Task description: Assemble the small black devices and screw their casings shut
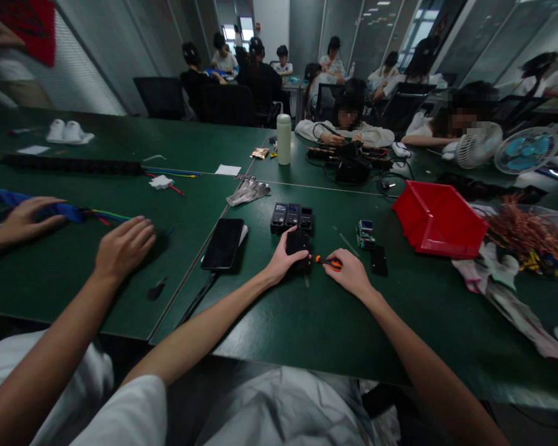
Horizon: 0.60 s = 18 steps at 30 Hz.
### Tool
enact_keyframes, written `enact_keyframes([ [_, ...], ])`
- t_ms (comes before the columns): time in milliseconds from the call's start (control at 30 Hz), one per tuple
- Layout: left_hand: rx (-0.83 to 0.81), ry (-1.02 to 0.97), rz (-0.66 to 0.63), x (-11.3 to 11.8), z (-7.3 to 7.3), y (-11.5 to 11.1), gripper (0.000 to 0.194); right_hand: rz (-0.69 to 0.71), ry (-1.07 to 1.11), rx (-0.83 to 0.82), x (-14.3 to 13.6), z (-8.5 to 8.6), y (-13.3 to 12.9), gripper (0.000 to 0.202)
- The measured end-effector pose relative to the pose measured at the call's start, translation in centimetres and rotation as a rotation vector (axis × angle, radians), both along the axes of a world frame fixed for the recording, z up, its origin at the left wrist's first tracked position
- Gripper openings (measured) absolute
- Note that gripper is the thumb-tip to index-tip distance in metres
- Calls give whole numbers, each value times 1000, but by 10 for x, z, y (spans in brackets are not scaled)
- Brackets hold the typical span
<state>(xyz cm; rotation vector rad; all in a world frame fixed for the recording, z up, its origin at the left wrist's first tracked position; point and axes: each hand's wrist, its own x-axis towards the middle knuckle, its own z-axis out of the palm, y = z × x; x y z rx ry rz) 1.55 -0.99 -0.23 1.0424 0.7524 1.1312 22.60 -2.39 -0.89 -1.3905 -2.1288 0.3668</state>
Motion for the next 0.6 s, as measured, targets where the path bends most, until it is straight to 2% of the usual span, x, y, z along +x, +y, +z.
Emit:
enact_keyframes([
  [167,46,50,79,0,-3,1,79,-130,247,61,2,3,1,14],
  [333,131,150,185,-3,-7,4,76,-123,542,2,5,6,3,15],
  [433,172,190,243,-5,-8,6,73,-69,573,-63,5,7,1,14],
  [600,195,197,247,-5,-8,7,69,-1,529,-79,1,9,-2,11],
])
